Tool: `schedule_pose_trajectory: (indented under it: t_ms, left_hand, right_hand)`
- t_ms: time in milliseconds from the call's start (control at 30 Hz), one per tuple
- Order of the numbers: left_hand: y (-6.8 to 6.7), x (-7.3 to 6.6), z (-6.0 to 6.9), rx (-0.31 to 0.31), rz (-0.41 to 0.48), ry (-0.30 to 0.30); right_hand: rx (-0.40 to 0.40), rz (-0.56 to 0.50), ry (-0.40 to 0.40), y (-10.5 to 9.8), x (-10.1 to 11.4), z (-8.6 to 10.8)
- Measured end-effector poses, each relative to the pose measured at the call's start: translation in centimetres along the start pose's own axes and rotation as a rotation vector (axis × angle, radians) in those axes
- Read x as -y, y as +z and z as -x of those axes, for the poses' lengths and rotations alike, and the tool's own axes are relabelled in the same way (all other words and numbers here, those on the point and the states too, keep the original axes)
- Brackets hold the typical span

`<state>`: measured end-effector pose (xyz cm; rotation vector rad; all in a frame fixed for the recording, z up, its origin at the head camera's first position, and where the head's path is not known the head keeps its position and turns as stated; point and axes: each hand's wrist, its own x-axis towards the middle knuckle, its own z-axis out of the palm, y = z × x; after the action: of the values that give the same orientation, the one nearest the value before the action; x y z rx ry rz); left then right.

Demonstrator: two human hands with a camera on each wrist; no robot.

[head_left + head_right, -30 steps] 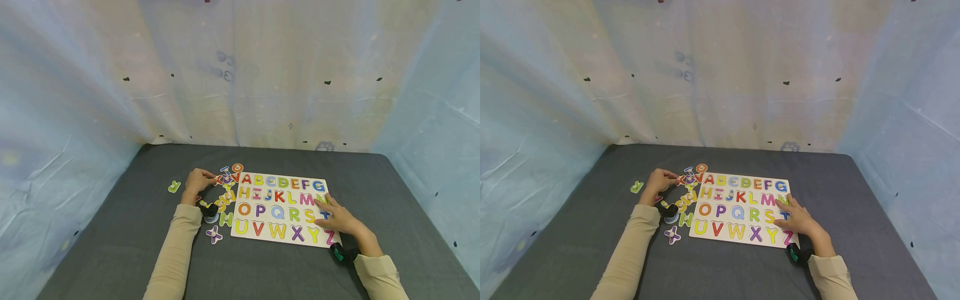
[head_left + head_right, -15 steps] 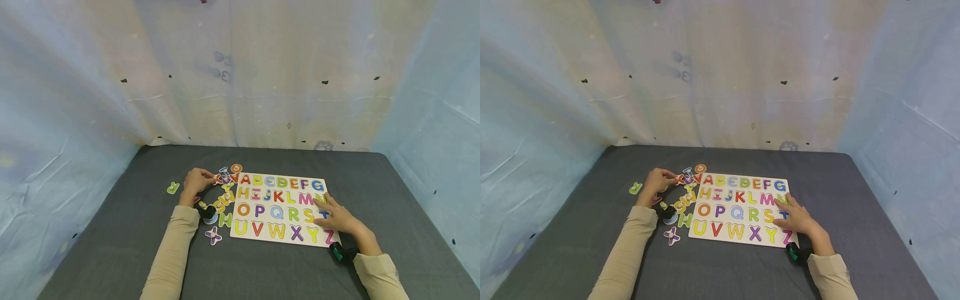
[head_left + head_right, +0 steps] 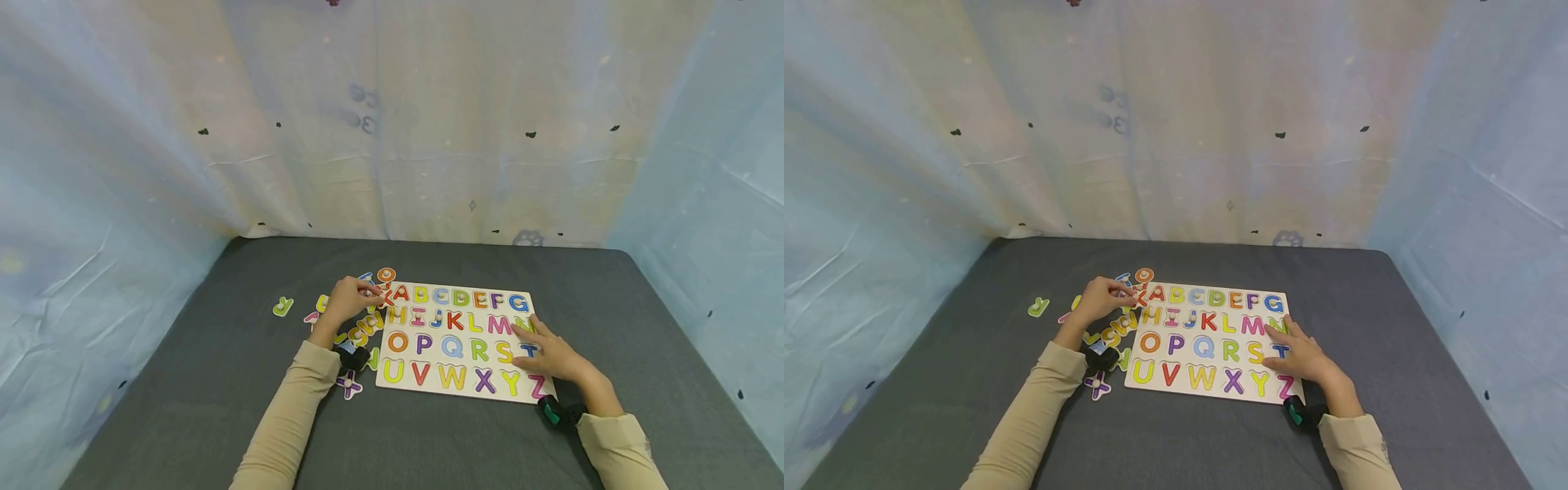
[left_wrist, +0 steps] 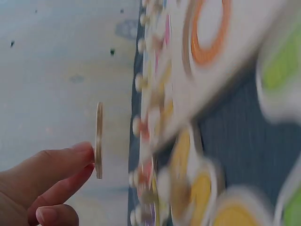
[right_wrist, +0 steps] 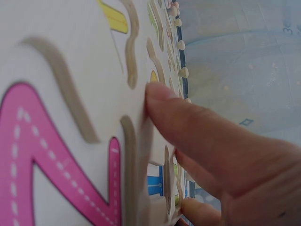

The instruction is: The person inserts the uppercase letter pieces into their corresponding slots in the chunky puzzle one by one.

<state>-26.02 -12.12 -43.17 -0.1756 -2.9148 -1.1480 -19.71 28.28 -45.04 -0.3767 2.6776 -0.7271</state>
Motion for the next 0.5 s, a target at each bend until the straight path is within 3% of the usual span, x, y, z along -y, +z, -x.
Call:
schedule_pose_trajectory:
  t_ms: [200, 500]
  left_hand:
    - [1.8, -2.2, 0.2, 0.047, 0.068, 0.049]
    - [4.8, -5.0, 0.0, 0.099, 0.097, 0.092]
  right_hand:
    - [-0.006, -0.001, 0.004, 0.0, 0.0, 0.0]
    - [-0.003, 0.000, -0.005, -0.1, 0.0, -0.1]
